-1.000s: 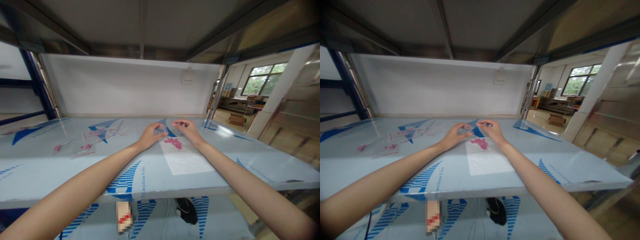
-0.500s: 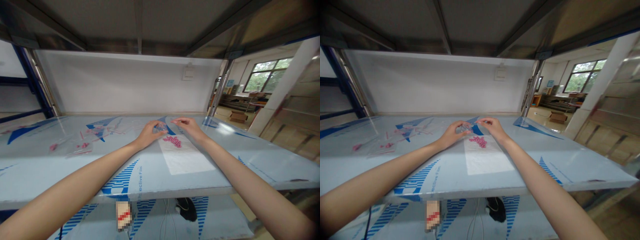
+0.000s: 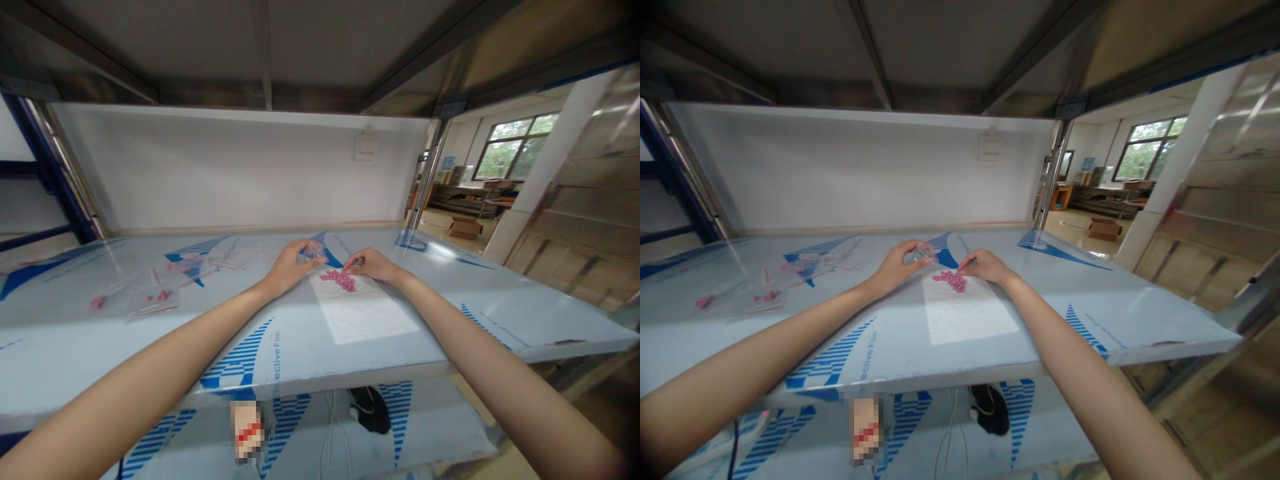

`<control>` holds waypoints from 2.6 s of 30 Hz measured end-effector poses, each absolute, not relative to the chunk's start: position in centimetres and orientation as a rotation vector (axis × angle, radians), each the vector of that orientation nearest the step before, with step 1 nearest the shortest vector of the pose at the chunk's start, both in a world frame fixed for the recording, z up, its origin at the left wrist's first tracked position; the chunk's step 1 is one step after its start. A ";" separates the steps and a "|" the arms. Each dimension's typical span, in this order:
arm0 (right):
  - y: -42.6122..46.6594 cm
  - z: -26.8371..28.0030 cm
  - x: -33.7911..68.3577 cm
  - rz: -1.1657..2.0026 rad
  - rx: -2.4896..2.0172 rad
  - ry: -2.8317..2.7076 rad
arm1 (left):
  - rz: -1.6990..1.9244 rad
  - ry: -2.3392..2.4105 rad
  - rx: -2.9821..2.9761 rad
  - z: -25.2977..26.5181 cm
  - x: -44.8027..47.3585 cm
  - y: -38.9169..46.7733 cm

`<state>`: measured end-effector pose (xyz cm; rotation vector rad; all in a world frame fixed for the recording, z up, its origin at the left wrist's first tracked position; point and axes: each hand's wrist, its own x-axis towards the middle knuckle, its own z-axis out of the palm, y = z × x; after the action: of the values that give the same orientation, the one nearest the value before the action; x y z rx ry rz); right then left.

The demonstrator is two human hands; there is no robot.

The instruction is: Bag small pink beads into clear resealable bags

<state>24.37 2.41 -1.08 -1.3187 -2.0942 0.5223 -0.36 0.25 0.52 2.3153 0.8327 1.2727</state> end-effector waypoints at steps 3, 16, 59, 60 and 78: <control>1.6 0.0 23.5 0.546 -1.227 -2.014 | 1.279 0.818 2.342 0.4 -0.3 0.4; -1.2 1.9 18.8 0.307 -0.841 -1.960 | 1.199 0.826 2.351 0.7 0.7 -1.1; 0.3 -1.0 18.6 0.102 -1.137 -2.058 | 1.352 0.978 2.321 0.7 -1.4 1.6; 0.2 -1.2 18.3 0.050 -1.178 -2.131 | 1.362 0.993 2.317 0.7 -1.5 1.7; -0.5 0.7 17.6 0.268 -0.845 -1.768 | 1.314 0.951 2.429 0.2 -1.3 1.7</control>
<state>17.57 -0.49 0.72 -0.8455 -1.7682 0.2679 -1.26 1.74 0.18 2.4294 0.9511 1.3136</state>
